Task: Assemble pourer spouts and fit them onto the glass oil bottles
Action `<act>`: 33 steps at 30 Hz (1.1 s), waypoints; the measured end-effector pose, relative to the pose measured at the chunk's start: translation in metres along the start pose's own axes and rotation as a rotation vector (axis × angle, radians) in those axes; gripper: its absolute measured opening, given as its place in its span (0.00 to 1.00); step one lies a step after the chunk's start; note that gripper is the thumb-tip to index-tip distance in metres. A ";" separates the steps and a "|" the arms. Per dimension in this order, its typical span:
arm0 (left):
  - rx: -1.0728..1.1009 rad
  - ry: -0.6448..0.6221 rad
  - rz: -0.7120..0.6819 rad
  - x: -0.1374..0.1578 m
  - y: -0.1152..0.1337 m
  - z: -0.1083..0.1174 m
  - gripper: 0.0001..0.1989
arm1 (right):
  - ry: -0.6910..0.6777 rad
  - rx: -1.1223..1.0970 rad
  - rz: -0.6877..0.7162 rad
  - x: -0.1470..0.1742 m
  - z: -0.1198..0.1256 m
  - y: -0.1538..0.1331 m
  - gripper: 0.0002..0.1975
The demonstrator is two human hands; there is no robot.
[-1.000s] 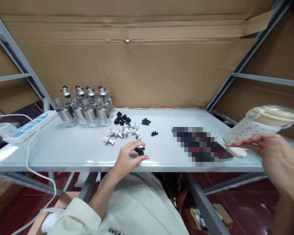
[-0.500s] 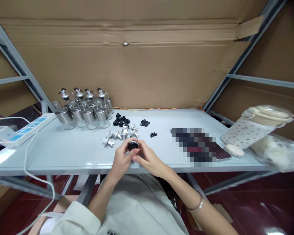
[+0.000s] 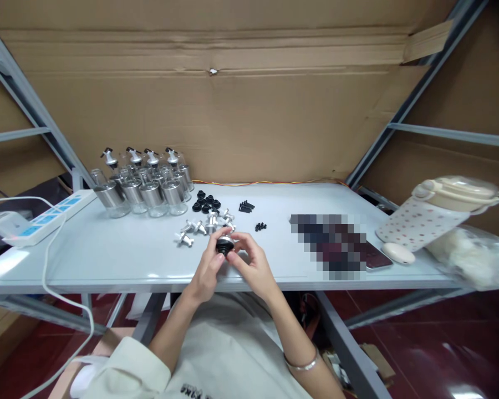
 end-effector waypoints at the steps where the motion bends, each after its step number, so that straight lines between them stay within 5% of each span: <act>1: -0.003 -0.005 -0.004 0.000 0.000 0.000 0.26 | 0.006 -0.007 0.004 0.000 0.000 0.001 0.13; 9: -0.060 0.053 -0.034 -0.003 0.008 -0.005 0.22 | 0.051 -0.030 0.060 0.001 0.001 0.003 0.15; 16: -0.021 -0.036 -0.068 -0.004 0.005 -0.004 0.20 | 0.097 -0.005 0.121 0.002 0.002 0.002 0.18; 33: -0.020 -0.070 0.020 -0.004 0.005 -0.006 0.17 | 0.181 -0.078 0.053 0.004 0.001 0.002 0.09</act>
Point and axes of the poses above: each hand's wrist, its own x-axis away from the middle knuckle, its own z-axis out of the back of the hand, y = z × x, the point moved 1 cm from there along -x, towards the middle knuckle, and after that the axes turned 14 degrees about z, right-handed, at the moved point
